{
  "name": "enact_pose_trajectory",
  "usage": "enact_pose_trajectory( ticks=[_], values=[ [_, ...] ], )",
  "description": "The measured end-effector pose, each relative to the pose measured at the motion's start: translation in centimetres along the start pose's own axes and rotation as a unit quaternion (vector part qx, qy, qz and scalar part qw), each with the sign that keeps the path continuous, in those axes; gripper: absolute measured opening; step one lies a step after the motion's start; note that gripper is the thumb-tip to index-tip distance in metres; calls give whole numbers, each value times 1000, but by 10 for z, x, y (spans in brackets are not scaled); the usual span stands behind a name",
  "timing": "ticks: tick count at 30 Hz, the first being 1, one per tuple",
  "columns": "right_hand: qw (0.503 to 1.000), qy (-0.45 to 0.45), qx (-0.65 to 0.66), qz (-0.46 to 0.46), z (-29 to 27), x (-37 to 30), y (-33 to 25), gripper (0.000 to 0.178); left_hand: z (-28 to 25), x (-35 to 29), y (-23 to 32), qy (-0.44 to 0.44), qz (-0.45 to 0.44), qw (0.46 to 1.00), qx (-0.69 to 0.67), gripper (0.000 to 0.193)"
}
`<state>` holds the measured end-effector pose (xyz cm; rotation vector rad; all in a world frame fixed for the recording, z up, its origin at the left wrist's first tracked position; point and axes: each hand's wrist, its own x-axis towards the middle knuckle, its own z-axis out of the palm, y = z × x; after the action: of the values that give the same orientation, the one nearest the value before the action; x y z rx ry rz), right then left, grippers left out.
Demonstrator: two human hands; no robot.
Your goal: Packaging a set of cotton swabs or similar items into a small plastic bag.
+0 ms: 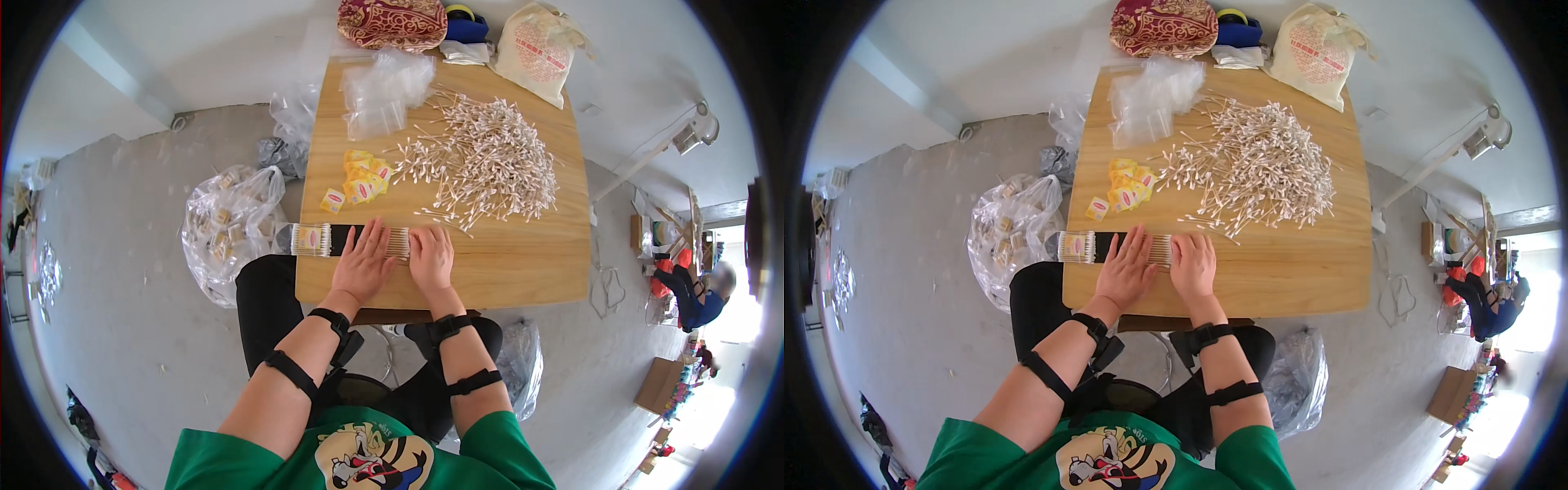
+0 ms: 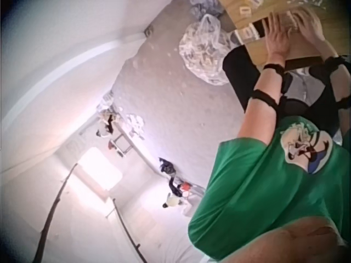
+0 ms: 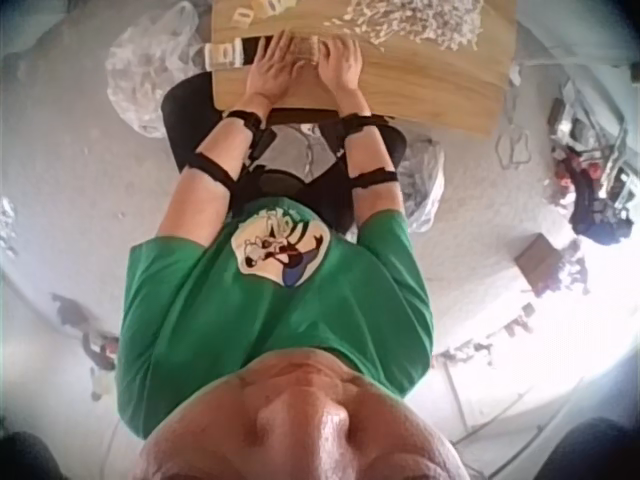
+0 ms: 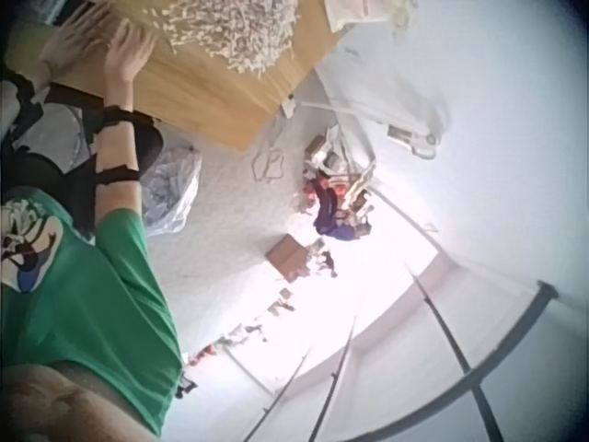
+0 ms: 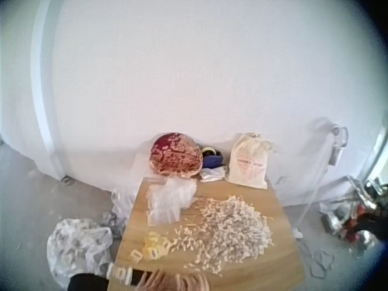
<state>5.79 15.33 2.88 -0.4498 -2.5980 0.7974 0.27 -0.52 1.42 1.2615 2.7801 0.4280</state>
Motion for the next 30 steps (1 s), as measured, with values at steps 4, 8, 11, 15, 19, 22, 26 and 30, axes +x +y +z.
enact_pose_trajectory(
  ticks=[4, 8, 11, 15, 19, 22, 26, 30],
  values=[
    [996, -30, -15, -86, 1, 27, 6, 3, 1, 1, 1, 4, 5, 1000, -5, 59],
    [982, -164, -55, -78, -5, 44, 8, 7, 0, 1, 2, 12, 7, 1000, 11, 59],
    [975, -213, -47, -45, -7, 50, 7, 9, 0, 0, 1, 9, 6, 1000, 14, 59],
    [975, -215, -42, -34, -7, 53, 8, 10, 1, 0, 1, 19, 5, 1000, 16, 58],
    [976, -212, -45, -38, -6, 55, 5, 10, 2, 0, 0, 26, 5, 1000, 16, 57],
    [971, -229, -56, -40, -9, 60, 2, 9, 0, 0, 2, 25, 5, 1000, 17, 58],
    [957, -257, -120, -61, -20, 60, 1, 11, 2, 0, 2, 26, 6, 999, 19, 58],
    [953, -235, -191, -21, -38, 30, 28, 12, 4, 1, 4, 24, 0, 1000, 12, 59]
  ],
)
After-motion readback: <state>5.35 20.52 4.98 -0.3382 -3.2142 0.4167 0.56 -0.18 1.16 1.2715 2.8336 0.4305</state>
